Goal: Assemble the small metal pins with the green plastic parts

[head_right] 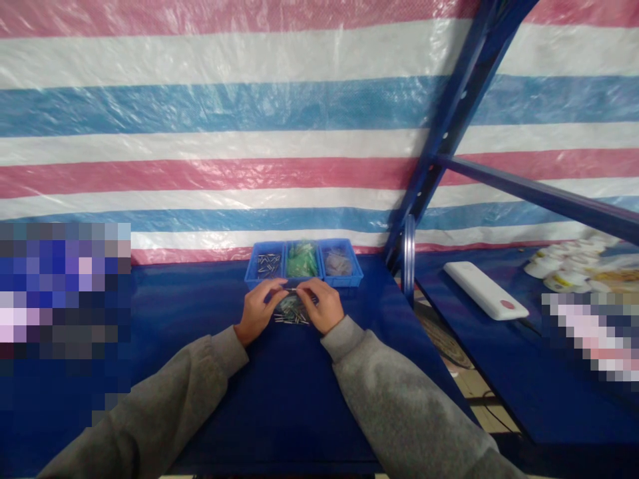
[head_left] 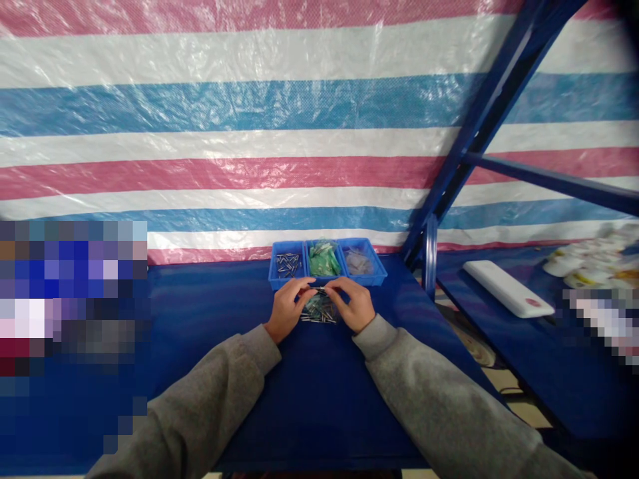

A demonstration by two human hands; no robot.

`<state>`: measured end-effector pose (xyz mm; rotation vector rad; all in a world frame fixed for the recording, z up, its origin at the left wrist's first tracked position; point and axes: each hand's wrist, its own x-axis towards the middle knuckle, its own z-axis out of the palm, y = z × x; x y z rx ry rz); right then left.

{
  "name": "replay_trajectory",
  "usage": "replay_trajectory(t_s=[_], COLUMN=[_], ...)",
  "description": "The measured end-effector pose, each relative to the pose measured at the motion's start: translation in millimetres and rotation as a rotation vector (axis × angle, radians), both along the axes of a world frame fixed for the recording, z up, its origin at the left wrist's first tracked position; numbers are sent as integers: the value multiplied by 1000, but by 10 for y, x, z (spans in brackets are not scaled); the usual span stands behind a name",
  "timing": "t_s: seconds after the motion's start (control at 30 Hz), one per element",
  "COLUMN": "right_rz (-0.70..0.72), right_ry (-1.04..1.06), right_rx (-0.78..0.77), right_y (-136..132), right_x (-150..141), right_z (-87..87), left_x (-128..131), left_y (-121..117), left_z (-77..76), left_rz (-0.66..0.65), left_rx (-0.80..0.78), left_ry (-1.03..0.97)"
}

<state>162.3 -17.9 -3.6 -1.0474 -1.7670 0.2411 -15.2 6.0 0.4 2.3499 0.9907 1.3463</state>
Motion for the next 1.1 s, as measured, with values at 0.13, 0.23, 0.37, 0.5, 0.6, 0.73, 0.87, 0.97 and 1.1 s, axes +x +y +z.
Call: replay_trajectory(t_s=[0.13,0.23,0.37,0.5,0.6,0.73,0.87,0.97,1.1], right_rz=[-10,-10,-56,-87,-81,-83,-86,-83,-84], right_ry=[7,-20,-31,-12,-10,-1,8,1,1], right_rx=[2,-7,-10,2,4,9,9,5,8], right_y=[15,16,17,19,19,21,19,15,19], right_x=[1,-17,-14,1,-3,-5,4,7,10], right_z=[-12,-35,-49,-38,-30,-29,-29,-25,-28], left_x=[-8,-3,12,19,21,17,18,25,24], left_y=[-9,-31,-51,-41,-33,-26,-26,-37,-54], left_z=[38,64,60,19,-12,-55,-73,-40,23], left_rz=[6,-17,-58,-47,-46,-30,-6,-26,-62], left_rx=[-9,-21,-90,-139,-111,-56,-33,-14,22], left_ry=[-14,-66,-149,-119,-60,31,71,80,135])
